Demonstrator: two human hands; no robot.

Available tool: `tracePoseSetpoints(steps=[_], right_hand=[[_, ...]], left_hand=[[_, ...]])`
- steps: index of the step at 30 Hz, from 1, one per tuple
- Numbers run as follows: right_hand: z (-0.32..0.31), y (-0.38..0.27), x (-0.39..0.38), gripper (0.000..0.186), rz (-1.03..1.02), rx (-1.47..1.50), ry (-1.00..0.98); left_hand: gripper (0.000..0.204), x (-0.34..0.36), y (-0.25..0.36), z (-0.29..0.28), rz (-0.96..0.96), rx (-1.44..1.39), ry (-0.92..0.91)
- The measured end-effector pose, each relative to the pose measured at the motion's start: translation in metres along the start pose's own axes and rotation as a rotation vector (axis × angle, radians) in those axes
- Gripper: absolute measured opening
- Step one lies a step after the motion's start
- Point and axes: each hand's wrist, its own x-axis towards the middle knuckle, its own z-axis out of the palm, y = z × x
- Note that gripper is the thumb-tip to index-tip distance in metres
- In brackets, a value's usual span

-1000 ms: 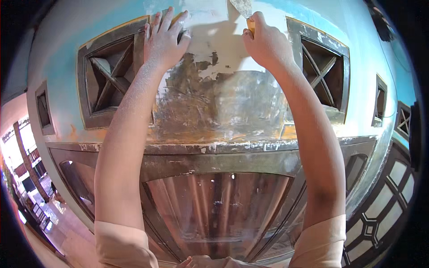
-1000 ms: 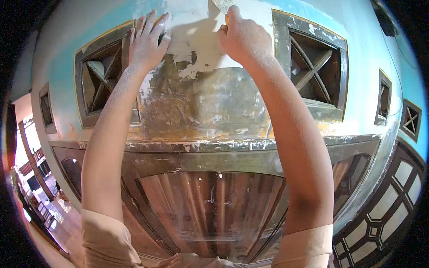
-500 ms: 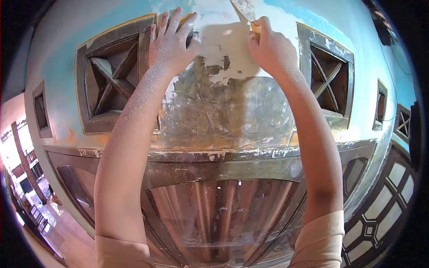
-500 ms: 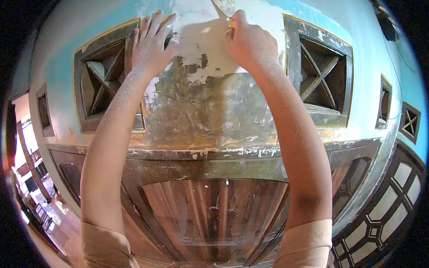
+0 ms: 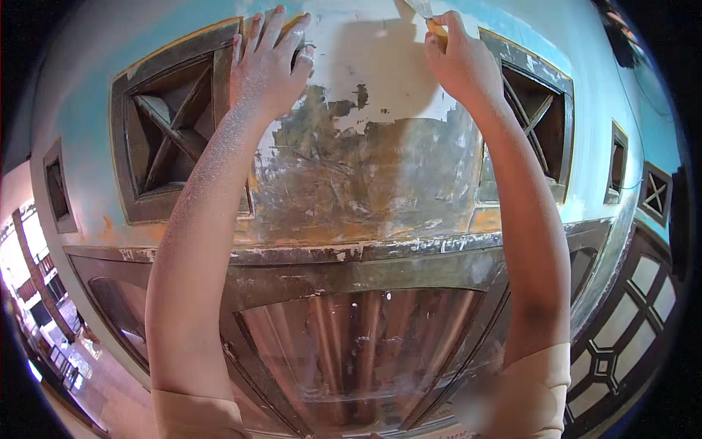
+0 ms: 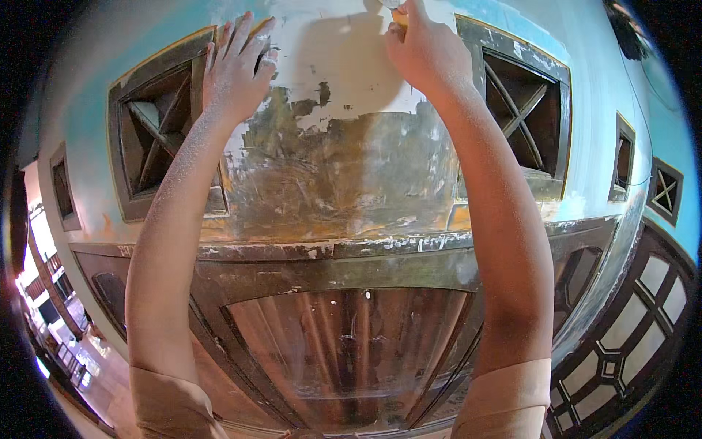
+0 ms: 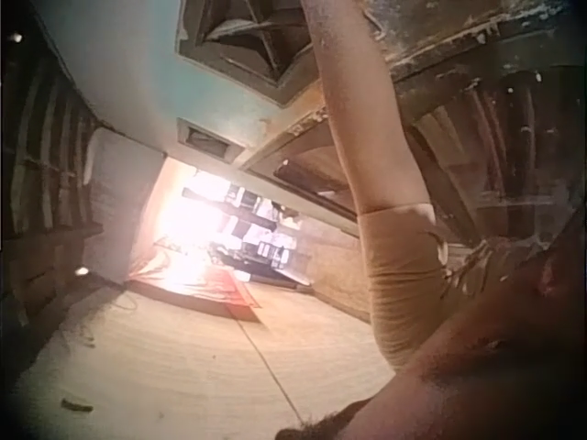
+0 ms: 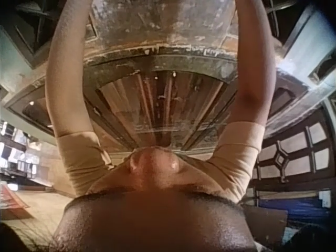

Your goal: Patching and smoothing a section of a wall above a wooden cabinet or door frame using a putty knife and filler.

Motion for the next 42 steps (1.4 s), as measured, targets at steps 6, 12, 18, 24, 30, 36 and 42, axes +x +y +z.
tracePoseSetpoints(steps=[6, 12, 18, 24, 30, 36, 42], right_hand=[[0.0, -0.014, -0.063, 0.034, 0.065, 0.067, -0.169], [-0.016, -0.007, -0.069, 0.032, 0.045, 0.127, -0.039], [-0.022, -0.007, -0.159, 0.03, 0.163, 0.227, -0.111], [-0.049, -0.015, -0.181, 0.037, 0.354, 0.623, -0.15], [-0.033, -0.031, -0.232, 0.036, 0.571, 1.001, -0.206], [-0.035, -0.039, -0.251, 0.026, 0.51, 1.097, -0.147], [-0.036, -0.05, -0.251, 0.024, 0.426, 0.937, -0.231]], left_hand=[[0.057, -0.007, -0.007, -0.003, 0.012, 0.071, -0.008], [0.059, -0.007, -0.005, -0.003, 0.034, 0.048, -0.008], [0.057, -0.007, 0.001, -0.008, 0.048, 0.063, 0.005], [0.058, -0.01, -0.009, 0.004, 0.079, -0.045, 0.048], [0.057, -0.01, -0.014, 0.002, 0.122, -0.055, 0.103], [0.059, -0.002, 0.023, -0.048, -0.134, -0.155, -0.212], [0.059, -0.002, 0.017, -0.046, -0.097, -0.167, -0.177]])
